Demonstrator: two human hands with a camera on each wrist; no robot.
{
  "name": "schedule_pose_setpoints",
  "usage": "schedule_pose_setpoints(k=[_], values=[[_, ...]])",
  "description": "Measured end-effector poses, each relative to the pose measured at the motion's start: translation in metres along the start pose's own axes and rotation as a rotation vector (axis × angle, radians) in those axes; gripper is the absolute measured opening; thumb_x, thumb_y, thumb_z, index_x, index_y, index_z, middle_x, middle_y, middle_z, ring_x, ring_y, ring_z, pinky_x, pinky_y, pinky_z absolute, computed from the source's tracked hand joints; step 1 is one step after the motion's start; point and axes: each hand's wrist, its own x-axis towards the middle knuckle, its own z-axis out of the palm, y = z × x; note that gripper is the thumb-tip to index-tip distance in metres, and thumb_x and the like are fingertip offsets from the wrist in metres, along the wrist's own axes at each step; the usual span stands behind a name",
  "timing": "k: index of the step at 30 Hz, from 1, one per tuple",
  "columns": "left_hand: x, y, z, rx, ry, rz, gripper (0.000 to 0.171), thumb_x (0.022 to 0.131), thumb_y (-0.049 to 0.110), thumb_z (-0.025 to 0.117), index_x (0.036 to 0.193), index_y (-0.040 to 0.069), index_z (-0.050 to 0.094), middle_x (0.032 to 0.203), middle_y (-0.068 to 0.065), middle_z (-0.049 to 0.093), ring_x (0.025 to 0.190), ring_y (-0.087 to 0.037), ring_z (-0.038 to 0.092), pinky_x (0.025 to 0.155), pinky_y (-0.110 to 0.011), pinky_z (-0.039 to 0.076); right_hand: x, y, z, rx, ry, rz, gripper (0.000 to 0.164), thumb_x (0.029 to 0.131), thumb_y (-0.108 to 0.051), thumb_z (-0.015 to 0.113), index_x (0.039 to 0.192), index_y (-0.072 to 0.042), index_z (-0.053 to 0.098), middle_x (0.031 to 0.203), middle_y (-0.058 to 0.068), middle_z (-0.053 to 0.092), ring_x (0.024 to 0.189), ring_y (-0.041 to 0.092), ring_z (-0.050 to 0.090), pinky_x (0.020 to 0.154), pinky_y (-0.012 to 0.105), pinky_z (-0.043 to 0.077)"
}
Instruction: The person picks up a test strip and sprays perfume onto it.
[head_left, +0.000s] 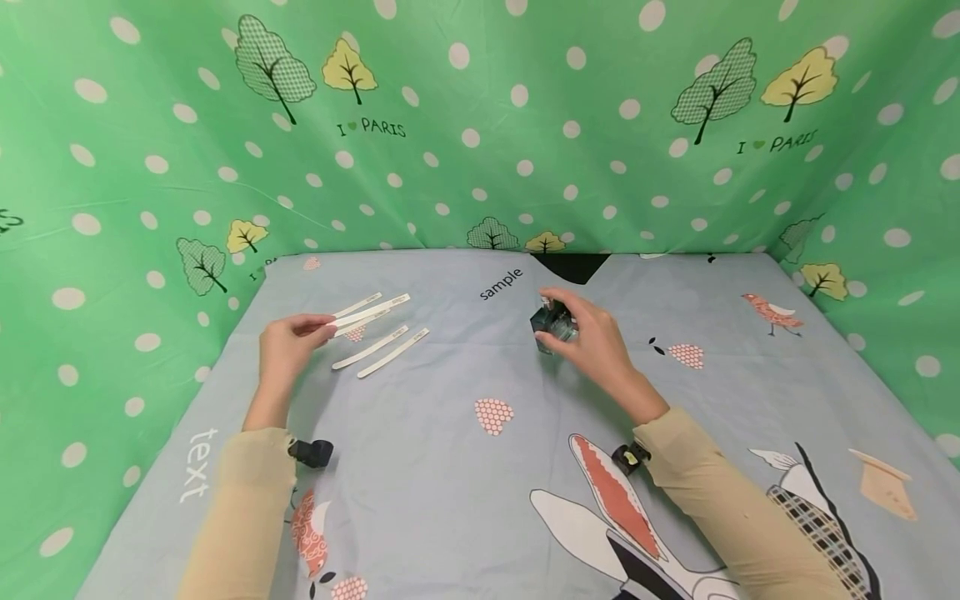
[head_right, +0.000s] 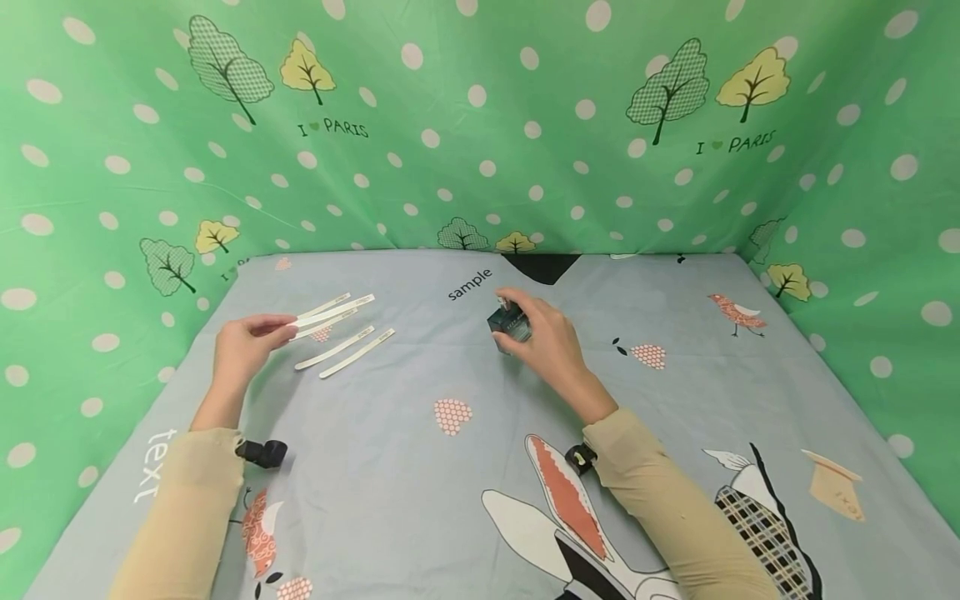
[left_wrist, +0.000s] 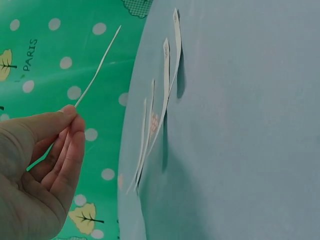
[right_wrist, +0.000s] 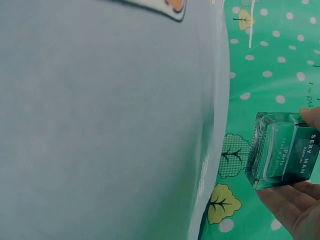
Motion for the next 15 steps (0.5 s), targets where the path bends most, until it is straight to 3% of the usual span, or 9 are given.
schedule_pose_setpoints(k=[15], values=[[-0.005, 0.013, 0.009, -0.004, 0.004, 0.026, 0.03, 0.093, 0.026, 0.071, 0.115, 0.006, 0.074, 0.111, -0.018, 0.074, 0.072, 0.012, 0.057, 0.066, -0.006, 0.048, -0.001, 0.001, 0.001, -0.004, 0.009, -0.006, 0.061, 0.082, -0.026, 0.083, 0.137, -0.024, 0.057, 0.128, 0.015, 0.068, 0.098, 0.032, 0.071, 0.072, 0.044, 0.061]])
